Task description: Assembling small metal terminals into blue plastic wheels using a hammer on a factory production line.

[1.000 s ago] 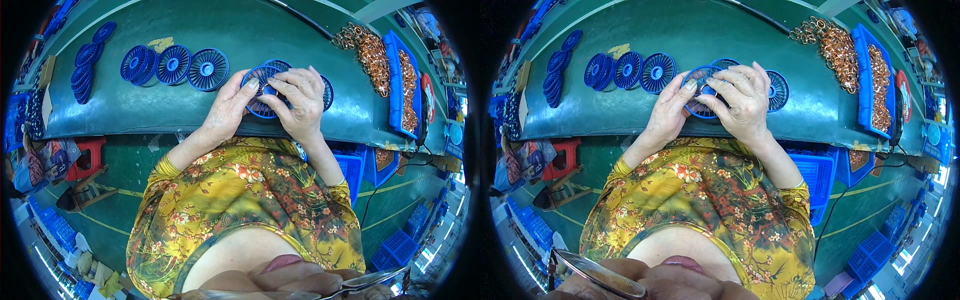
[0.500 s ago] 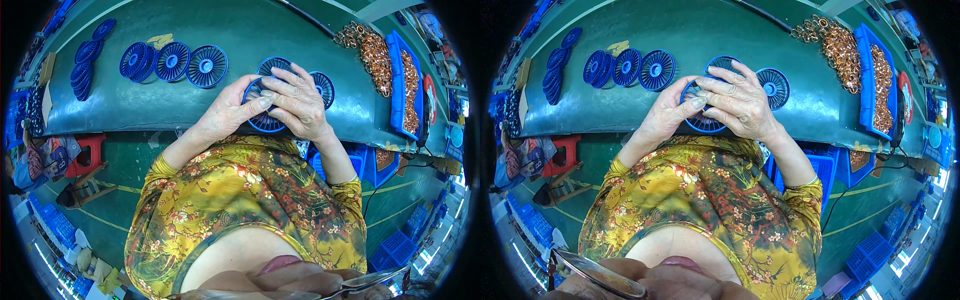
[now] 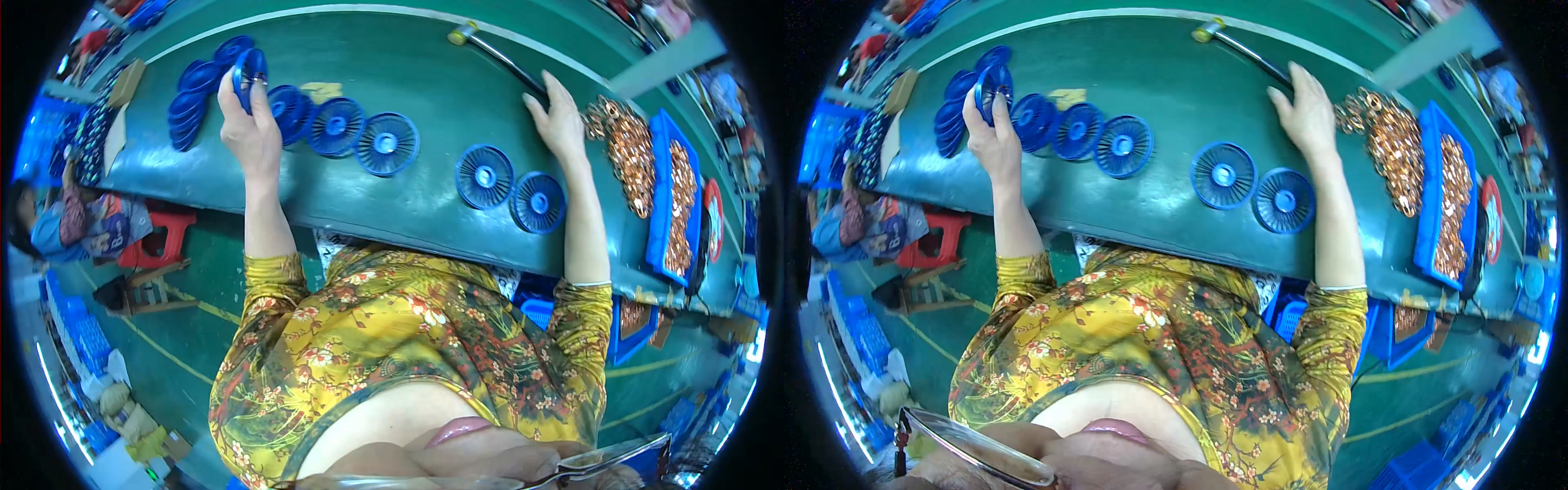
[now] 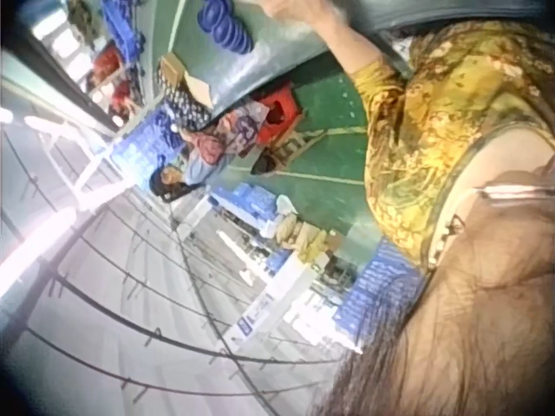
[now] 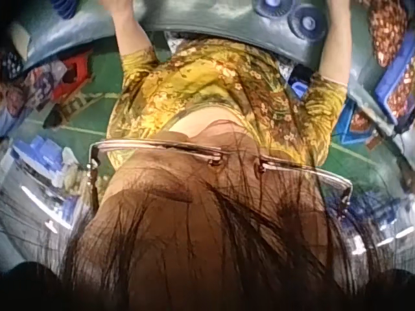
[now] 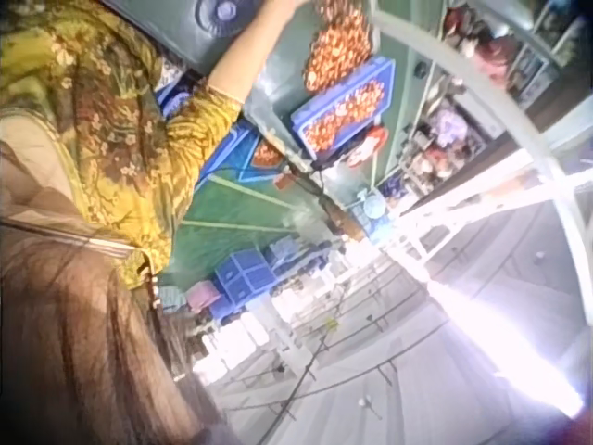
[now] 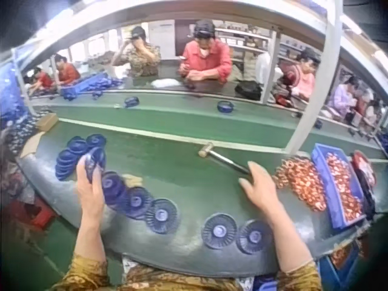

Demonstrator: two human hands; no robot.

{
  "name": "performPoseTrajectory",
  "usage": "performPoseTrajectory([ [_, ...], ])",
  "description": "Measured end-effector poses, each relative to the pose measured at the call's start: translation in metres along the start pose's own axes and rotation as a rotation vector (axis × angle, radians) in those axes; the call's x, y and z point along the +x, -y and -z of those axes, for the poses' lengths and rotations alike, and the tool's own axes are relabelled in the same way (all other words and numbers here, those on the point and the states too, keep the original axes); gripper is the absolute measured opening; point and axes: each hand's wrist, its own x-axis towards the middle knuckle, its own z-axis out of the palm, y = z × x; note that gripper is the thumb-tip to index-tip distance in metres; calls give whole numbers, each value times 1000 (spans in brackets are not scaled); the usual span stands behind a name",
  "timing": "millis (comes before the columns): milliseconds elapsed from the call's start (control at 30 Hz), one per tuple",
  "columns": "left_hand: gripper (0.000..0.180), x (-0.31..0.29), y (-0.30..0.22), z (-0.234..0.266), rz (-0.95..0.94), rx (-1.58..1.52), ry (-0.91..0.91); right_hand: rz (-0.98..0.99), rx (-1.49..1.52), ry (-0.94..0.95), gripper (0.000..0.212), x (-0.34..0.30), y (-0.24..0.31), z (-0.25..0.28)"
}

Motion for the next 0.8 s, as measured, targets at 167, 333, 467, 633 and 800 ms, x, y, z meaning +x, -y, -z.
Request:
performPoseTrajectory([
  [167, 30, 20, 91, 31, 69, 346, 6, 14, -128, 16, 39, 6, -7, -11],
  [333, 30, 0, 108, 39, 139, 390, 245, -23, -71, 70, 29, 4, -3, -6],
  [467, 35, -10, 123, 37, -13, 324, 420, -138, 15, 121, 28, 0, 2, 5],
  [633, 33, -9, 98, 27, -83, 239, 192, -393, 500, 65, 32, -36, 16, 59],
  [800, 30, -24, -29, -3, -247, -171, 508, -374, 1013, -89, 31, -113, 59, 122],
])
